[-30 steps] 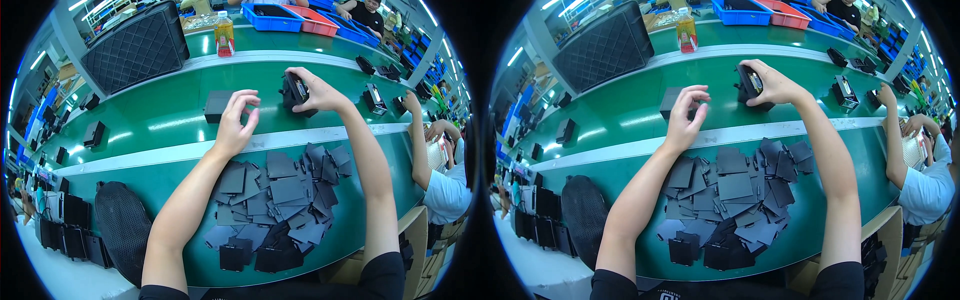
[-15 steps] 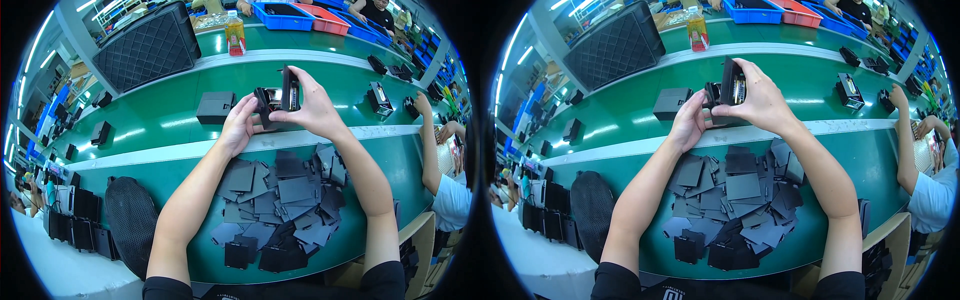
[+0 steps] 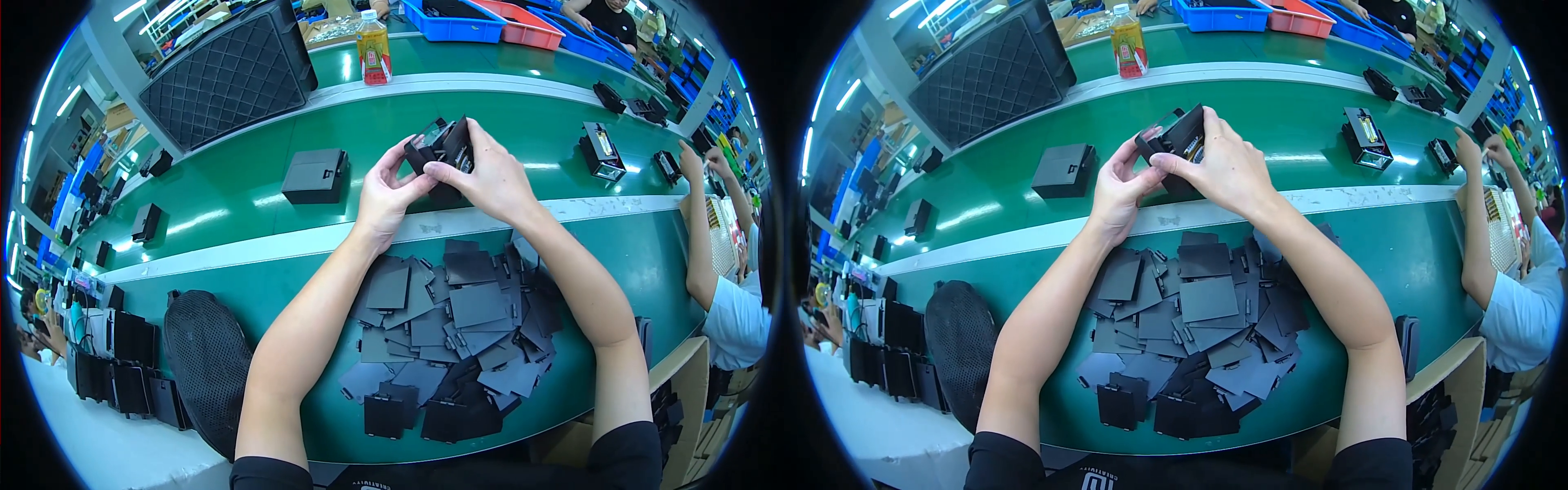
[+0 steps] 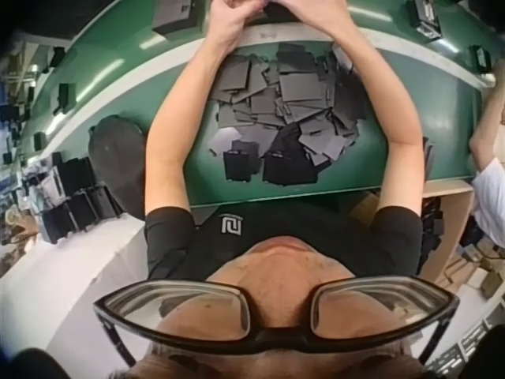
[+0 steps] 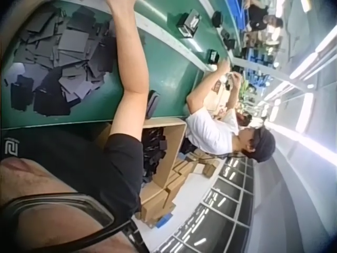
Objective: Assemble battery packs by placing cell units into plastic enclosures and closing them.
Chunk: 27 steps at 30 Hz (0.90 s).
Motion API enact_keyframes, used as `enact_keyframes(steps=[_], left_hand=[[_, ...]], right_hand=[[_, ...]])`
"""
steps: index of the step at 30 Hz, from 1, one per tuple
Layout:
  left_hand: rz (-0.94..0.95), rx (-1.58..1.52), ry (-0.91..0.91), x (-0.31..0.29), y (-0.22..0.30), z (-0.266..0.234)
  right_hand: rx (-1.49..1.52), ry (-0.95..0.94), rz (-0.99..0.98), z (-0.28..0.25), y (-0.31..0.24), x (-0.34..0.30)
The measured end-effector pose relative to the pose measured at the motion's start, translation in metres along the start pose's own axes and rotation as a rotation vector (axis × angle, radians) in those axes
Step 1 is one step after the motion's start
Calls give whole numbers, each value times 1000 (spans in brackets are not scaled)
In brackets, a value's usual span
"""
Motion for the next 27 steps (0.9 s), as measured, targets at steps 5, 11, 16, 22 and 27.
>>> enact_keyframes(steps=[5, 11, 16, 22, 27], left_hand=[[-43, 7, 35, 0, 0, -5], [-20, 20, 42, 1, -1, -4], [5, 39, 29, -1, -4, -5], [-8, 78, 44, -3, 2, 0], [-1, 157, 7, -3, 4, -1]], right_hand=[[-201, -101, 33, 9, 3, 0], [42, -138, 72, 9, 11, 1], [-162, -176, 16, 22, 5, -3], [-63, 16, -391, 15, 8, -1], [456, -145, -138, 4, 10, 13]])
Point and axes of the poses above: each hand's wrist, its own x-axis towards the middle knuckle, its own z-axis out of the palm, y = z × x, the point moved 6 cm from there along x, towards the middle knuckle, and after that the axes turned 3 degrees about -y, right-handed, at the moved point
